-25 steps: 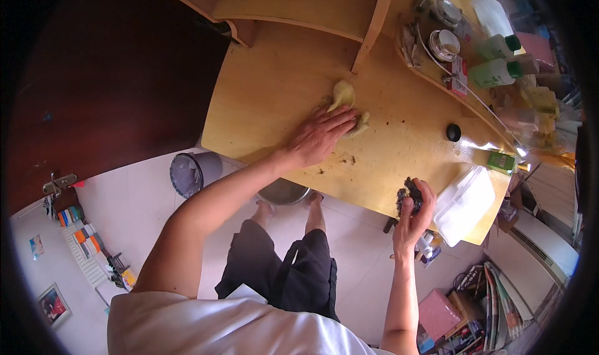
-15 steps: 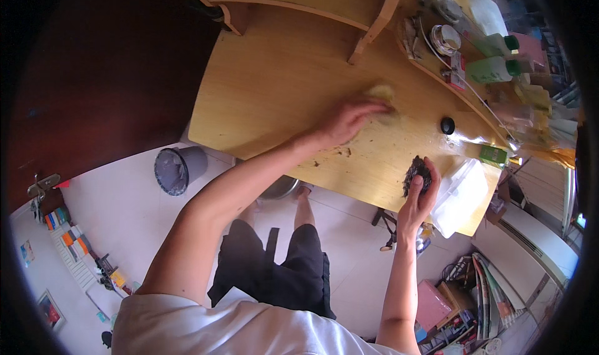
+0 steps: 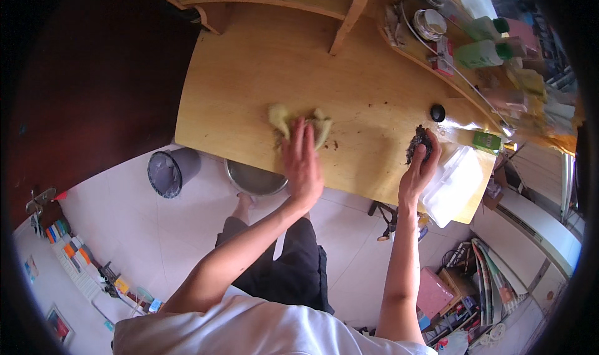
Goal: The person cleans a wooden desk and shelving unit by hand using a cloth and a scouring pad, periodically rinsing the cloth in a metal basin of water.
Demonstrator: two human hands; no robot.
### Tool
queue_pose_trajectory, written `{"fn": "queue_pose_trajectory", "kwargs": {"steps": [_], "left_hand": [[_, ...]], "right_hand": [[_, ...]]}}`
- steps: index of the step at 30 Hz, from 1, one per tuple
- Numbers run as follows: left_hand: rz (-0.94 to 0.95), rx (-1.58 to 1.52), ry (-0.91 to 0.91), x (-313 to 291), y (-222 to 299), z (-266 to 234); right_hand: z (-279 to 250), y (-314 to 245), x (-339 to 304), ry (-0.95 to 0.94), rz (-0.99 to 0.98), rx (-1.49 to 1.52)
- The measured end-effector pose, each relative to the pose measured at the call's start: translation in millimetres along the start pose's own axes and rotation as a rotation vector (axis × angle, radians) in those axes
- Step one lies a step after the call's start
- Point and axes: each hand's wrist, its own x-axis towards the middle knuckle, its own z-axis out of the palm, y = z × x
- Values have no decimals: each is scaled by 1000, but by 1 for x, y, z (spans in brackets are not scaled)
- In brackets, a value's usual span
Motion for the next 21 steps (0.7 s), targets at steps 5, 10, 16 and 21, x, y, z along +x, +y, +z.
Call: {"fn": "queue_pose_trajectory", "kwargs": {"steps": [5,10,16,21], "left_hand": [[327,-49,-97,88,39,42],[857,-53,-531,130,39,78],[1143,-176,-766,99,49,97],[1196,-66,-867,52,25,55]], "right_hand": [[-17,-2,-11,49,-37,-86],[-47,-12,-44,122,-57,-65],[-70,-19,-62,168,-10,71],[-62,-26,-55,120,-56,64]]}}
